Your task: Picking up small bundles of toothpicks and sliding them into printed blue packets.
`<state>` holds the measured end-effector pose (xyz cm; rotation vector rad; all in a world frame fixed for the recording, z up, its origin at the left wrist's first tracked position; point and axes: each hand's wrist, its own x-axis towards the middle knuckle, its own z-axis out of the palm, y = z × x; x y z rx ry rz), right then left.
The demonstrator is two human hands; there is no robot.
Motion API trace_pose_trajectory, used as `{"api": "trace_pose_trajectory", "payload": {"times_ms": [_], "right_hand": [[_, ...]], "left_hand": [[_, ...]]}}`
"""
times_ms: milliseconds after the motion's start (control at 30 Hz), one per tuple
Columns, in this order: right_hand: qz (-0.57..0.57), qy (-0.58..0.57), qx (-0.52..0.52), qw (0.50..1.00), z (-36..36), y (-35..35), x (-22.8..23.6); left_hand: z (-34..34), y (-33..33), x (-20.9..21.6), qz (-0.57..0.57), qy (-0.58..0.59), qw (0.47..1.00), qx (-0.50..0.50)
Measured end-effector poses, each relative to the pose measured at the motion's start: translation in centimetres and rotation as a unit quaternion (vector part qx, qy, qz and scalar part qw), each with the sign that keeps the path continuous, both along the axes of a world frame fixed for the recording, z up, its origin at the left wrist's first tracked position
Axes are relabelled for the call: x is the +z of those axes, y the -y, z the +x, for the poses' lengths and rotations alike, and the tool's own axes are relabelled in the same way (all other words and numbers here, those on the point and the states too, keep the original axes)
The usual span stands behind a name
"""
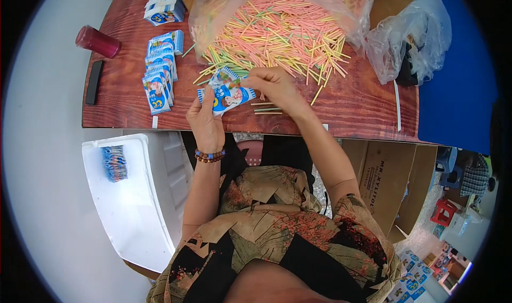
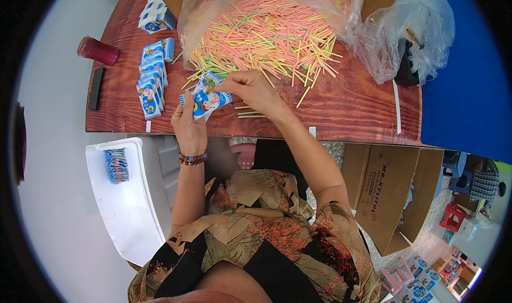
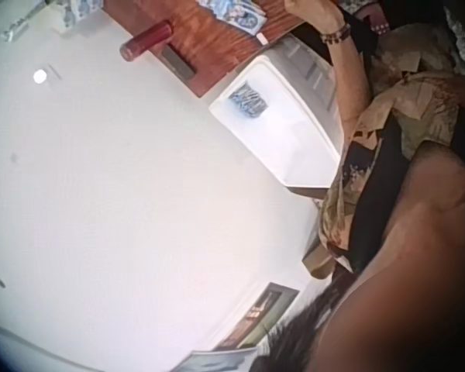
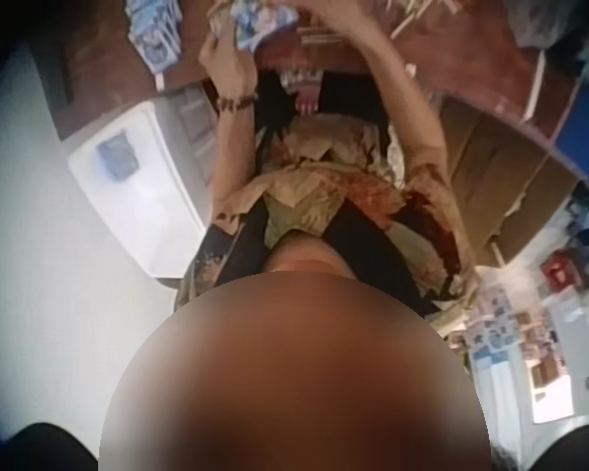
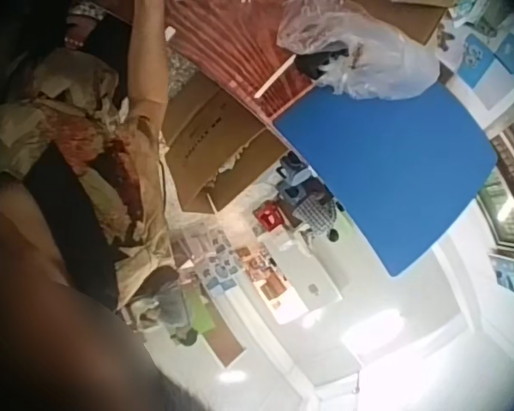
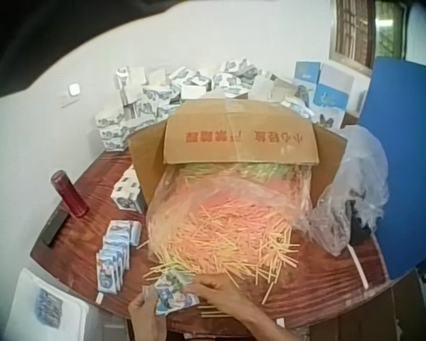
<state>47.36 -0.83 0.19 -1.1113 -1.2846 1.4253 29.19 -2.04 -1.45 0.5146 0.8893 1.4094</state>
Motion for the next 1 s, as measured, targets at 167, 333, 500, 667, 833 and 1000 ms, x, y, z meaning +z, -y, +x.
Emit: {"api": "trace_pose_trajectory", "payload": {"times_ms": [167, 333, 500, 667, 833, 1000], "right_hand": [[0.223, 0.383, -0.143, 0.885, 6.3, -3.2, 0.6], [0.309, 0.651, -0.021, 0.693, 6.1, -5.7, 1.1], [0.306, 0.693, 0.025, 0.652, 5.1, -7.8, 0.5], [0.363, 0.714, -0.003, 0.599, 5.9, -8.3, -1.4], [0.308, 0.669, -0.027, 0.675, 7.3, -8.4, -2.1], [0.308, 0.629, -0.050, 0.712, 8.2, -8.2, -2.1]], "left_hand": [[0.0, 0.0, 0.3, -0.012, 0.002, 1.000, -0.009], [0.4, 0.1, -0.7, -0.026, 0.030, 0.999, -0.015], [0.2, 0.2, -0.1, -0.022, 0.041, 0.999, -0.016], [-0.2, 0.3, -0.3, -0.020, 0.051, 0.998, -0.013], [0.2, 0.6, -0.2, -0.023, 0.069, 0.997, -0.012], [-0.1, 0.7, -0.2, -0.010, 0.058, 0.998, -0.018]]}}
